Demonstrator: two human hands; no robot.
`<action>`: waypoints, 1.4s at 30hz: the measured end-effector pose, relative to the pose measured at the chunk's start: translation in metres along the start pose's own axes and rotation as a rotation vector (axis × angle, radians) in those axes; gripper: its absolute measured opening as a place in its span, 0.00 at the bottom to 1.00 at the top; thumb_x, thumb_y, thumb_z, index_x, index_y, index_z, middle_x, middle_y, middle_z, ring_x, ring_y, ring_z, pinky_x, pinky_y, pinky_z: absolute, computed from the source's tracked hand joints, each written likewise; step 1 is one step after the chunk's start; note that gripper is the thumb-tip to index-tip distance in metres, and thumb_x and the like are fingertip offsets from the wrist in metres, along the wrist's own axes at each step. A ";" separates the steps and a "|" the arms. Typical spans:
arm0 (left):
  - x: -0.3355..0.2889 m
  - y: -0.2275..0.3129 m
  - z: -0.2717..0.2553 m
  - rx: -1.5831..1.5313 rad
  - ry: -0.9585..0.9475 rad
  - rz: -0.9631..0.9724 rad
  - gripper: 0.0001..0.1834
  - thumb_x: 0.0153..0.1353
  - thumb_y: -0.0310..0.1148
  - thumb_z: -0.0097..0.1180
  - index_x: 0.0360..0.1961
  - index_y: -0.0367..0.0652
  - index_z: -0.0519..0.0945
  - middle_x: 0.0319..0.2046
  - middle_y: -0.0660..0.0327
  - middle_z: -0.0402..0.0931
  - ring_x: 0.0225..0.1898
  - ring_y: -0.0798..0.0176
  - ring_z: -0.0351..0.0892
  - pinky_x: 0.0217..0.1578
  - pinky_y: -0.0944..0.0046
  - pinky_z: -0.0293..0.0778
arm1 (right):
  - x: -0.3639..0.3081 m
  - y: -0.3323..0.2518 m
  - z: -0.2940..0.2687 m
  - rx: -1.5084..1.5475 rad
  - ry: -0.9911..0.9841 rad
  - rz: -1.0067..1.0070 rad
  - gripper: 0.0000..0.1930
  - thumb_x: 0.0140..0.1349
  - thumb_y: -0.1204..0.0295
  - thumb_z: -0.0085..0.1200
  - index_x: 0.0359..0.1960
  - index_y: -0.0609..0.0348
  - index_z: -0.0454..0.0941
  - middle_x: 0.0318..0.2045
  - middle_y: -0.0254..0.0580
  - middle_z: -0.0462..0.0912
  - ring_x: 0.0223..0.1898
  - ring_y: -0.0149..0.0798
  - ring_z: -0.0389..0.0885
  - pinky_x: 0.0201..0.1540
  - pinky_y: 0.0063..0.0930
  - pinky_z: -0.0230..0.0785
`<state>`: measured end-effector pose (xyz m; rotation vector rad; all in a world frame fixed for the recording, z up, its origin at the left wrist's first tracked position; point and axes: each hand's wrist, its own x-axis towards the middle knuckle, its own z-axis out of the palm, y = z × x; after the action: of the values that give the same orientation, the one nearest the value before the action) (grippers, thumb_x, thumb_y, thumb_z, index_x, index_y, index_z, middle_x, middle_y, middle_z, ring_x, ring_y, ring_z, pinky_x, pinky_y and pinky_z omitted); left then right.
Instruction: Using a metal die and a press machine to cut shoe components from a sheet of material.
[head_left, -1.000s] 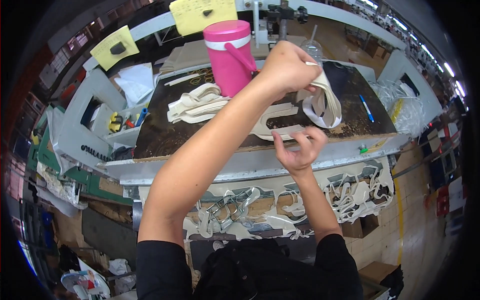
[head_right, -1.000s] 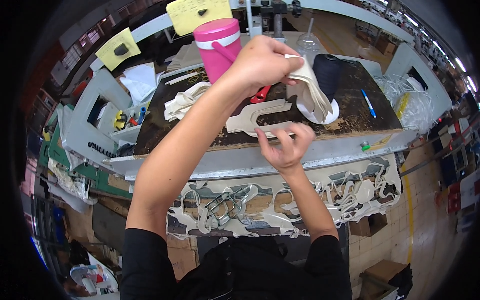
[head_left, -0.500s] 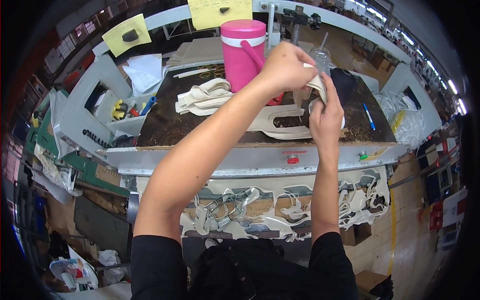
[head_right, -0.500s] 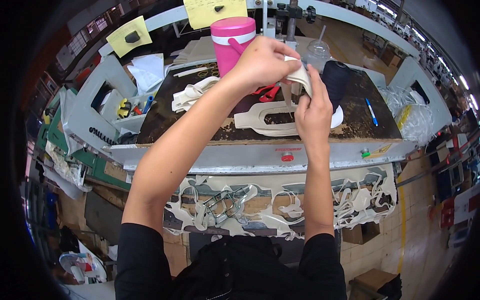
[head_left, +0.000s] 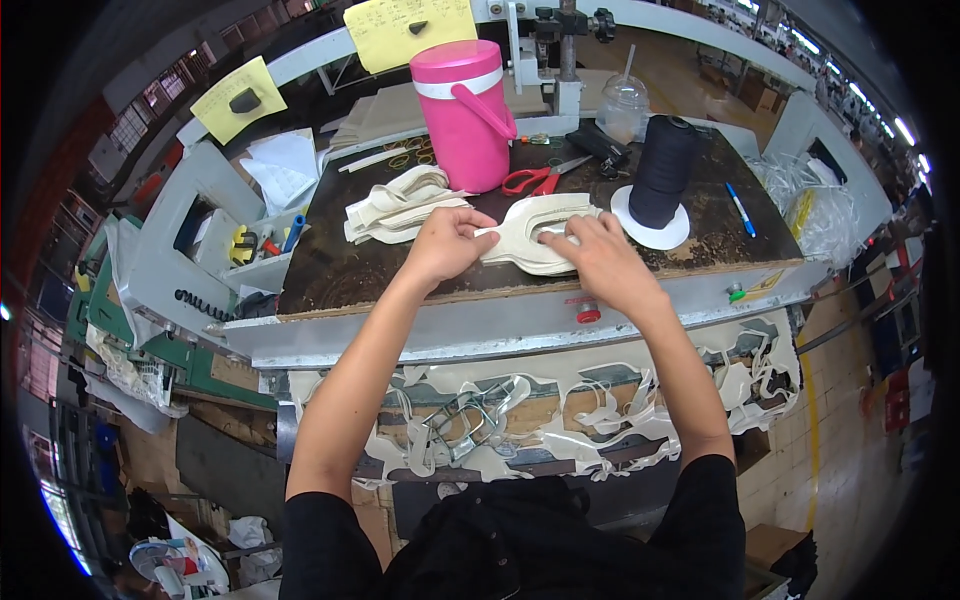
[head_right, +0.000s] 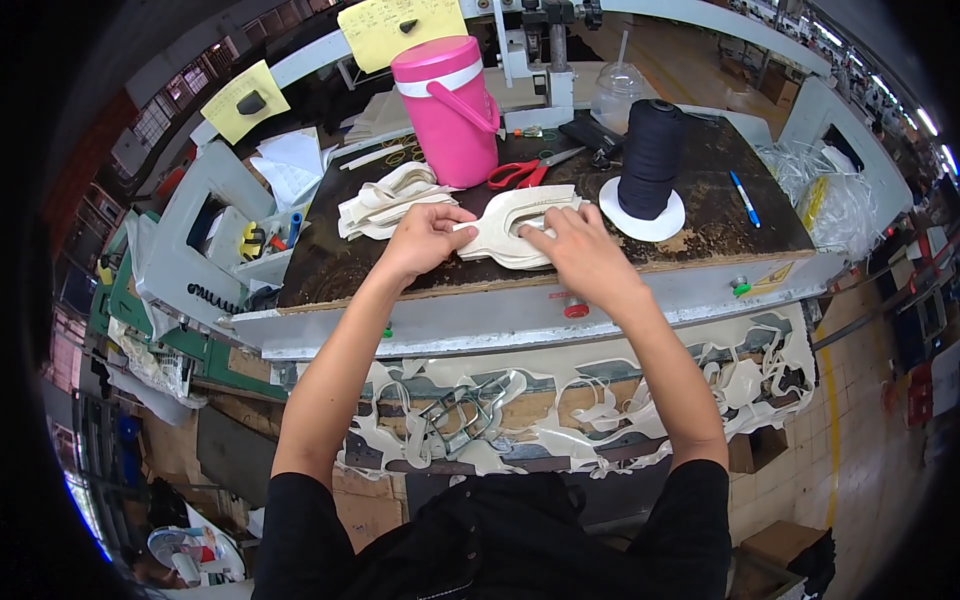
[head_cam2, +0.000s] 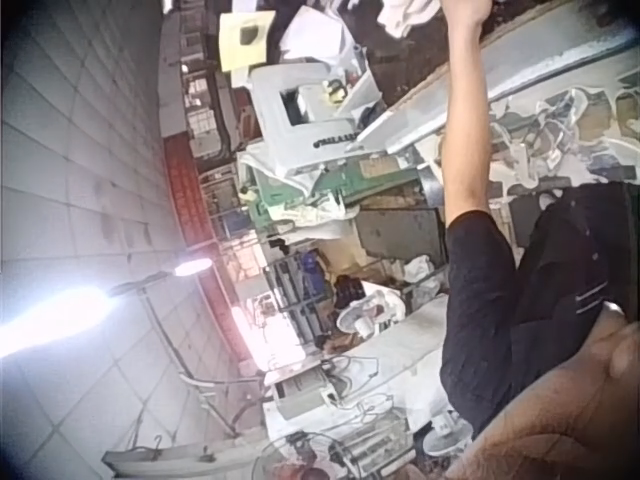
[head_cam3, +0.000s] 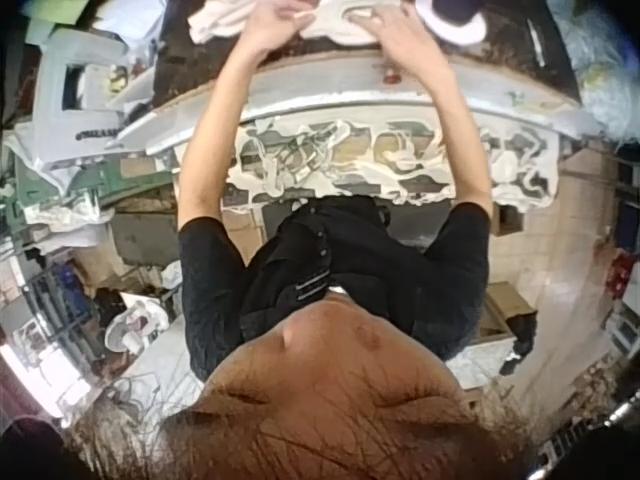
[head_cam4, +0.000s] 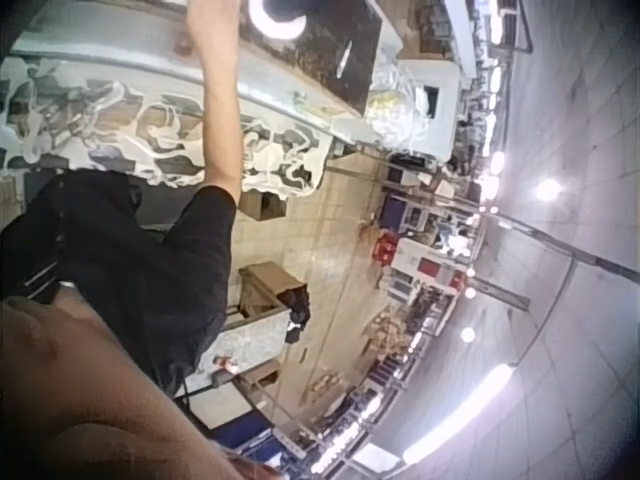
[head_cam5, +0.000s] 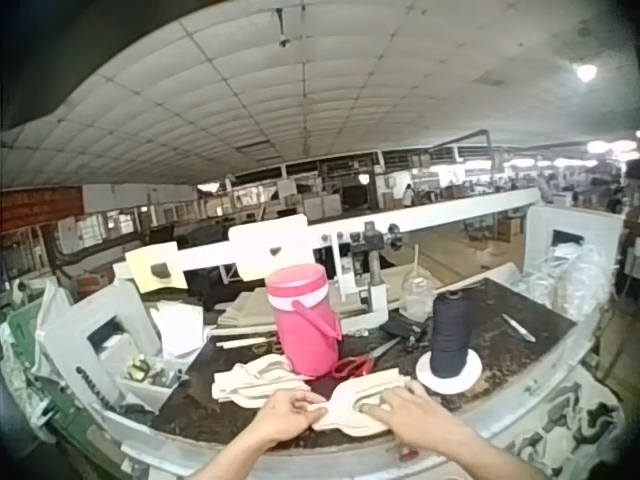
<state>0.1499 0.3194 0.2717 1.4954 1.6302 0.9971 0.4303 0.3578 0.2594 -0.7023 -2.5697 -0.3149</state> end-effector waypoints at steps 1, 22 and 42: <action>0.001 0.000 -0.001 -0.001 0.005 -0.003 0.16 0.64 0.31 0.73 0.50 0.35 0.88 0.26 0.66 0.83 0.24 0.75 0.76 0.27 0.68 0.71 | 0.002 0.002 -0.002 -0.057 -0.005 -0.012 0.27 0.58 0.80 0.59 0.61 0.51 0.82 0.47 0.44 0.78 0.55 0.47 0.78 0.66 0.48 0.62; 0.062 0.199 0.050 0.034 -0.069 0.515 0.10 0.58 0.28 0.72 0.38 0.32 0.92 0.31 0.51 0.90 0.30 0.60 0.92 0.34 0.63 0.89 | -0.007 0.024 -0.039 1.069 0.374 0.450 0.12 0.75 0.72 0.61 0.54 0.65 0.80 0.43 0.31 0.84 0.44 0.26 0.79 0.51 0.26 0.73; 0.016 0.000 -0.018 -0.068 -0.100 -0.018 0.09 0.68 0.27 0.69 0.46 0.35 0.87 0.28 0.67 0.84 0.28 0.76 0.78 0.31 0.71 0.74 | 0.017 0.005 -0.010 0.353 -0.122 0.140 0.28 0.54 0.56 0.77 0.53 0.58 0.86 0.46 0.48 0.86 0.51 0.55 0.84 0.59 0.47 0.73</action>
<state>0.1325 0.3338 0.2803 1.4591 1.5230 0.9433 0.4232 0.3658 0.2769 -0.7799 -2.5747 0.2298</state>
